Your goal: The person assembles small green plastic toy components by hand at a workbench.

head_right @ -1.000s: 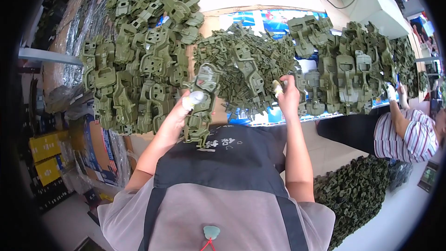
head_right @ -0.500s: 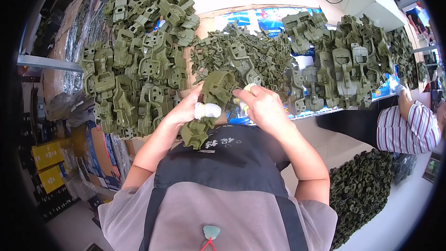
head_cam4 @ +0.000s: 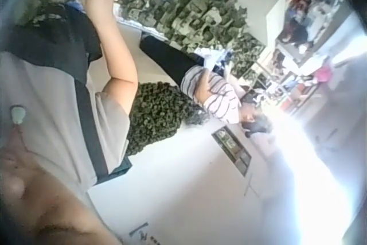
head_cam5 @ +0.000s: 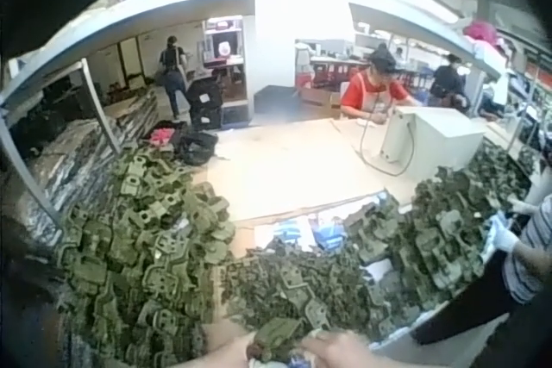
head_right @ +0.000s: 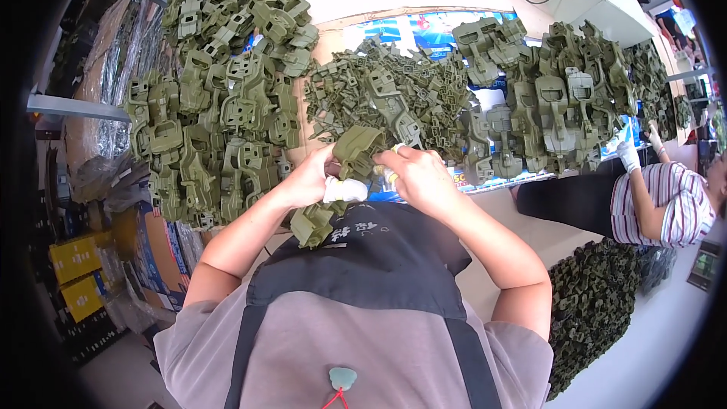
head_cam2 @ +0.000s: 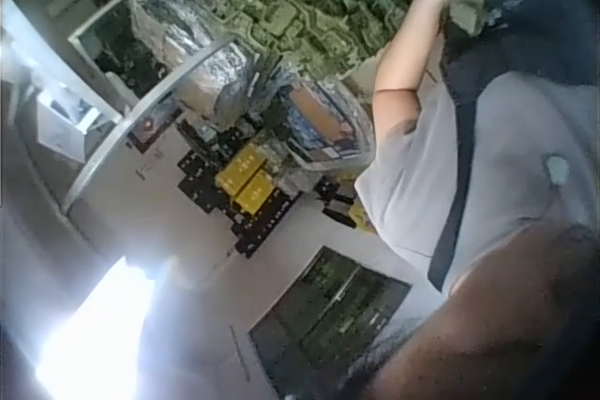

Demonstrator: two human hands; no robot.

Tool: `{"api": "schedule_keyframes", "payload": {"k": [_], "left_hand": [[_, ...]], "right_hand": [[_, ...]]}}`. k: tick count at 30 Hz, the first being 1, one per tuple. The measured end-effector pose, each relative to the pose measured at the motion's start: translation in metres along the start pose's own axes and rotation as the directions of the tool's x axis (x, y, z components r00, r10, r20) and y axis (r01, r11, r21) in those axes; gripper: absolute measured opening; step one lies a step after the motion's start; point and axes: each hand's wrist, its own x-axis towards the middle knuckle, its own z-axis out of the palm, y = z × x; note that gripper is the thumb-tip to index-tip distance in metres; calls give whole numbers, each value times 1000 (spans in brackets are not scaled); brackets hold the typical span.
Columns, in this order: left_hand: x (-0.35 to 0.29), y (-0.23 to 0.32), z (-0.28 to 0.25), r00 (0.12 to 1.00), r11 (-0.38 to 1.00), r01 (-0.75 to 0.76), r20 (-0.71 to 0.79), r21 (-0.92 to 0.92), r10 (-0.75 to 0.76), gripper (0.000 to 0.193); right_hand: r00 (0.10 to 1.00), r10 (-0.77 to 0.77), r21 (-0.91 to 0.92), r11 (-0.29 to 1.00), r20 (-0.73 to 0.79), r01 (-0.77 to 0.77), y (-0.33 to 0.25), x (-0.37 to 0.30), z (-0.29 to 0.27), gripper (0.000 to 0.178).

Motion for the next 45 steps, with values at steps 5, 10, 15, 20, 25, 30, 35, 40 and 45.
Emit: {"api": "schedule_keyframes", "payload": {"k": [5, 10, 15, 20, 25, 30, 35, 40, 45], "left_hand": [[2, -5, 0, 1000, 1000, -12, 24, -15, 12, 62], [-4, -8, 2, 999, 999, -39, 24, 33, 38, 58], [1, -3, 4, 999, 981, 18, 46, 193, -28, 57], [8, -55, -38, 983, 984, 62, -181, 167, -31, 58], [8, -65, -66, 914, 818, 33, -313, -575, -257, 48], [-14, -57, -11, 850, 893, 3, -469, -450, -239, 46], [-32, -29, 17, 912, 836, 11, -337, -549, -233, 50], [-14, -39, 6, 893, 796, 153, -262, -585, -365, 54], [-1, -43, 16, 930, 873, 81, -279, -481, -240, 51]], "right_hand": [[984, 108, -65, 993, 142, -100, -6, 1, -3, 42], [998, 6, 79, 997, 65, -11, 6, -6, 9, 43], [992, 87, 54, 994, 93, -92, 7, -13, 19, 35], [982, 181, 595, 784, 55, -178, 39, -17, 6, 27], [753, 562, -109, 772, -343, -626, 137, -43, 73, 27], [687, 595, 15, 761, -417, -649, 149, -46, 113, 23], [707, 513, 76, 831, -487, -551, 134, -43, 75, 17], [853, 488, 343, 846, -187, -409, 58, -39, 5, 27], [954, 75, 243, 959, 289, -148, -20, -35, 8, 32]]}}
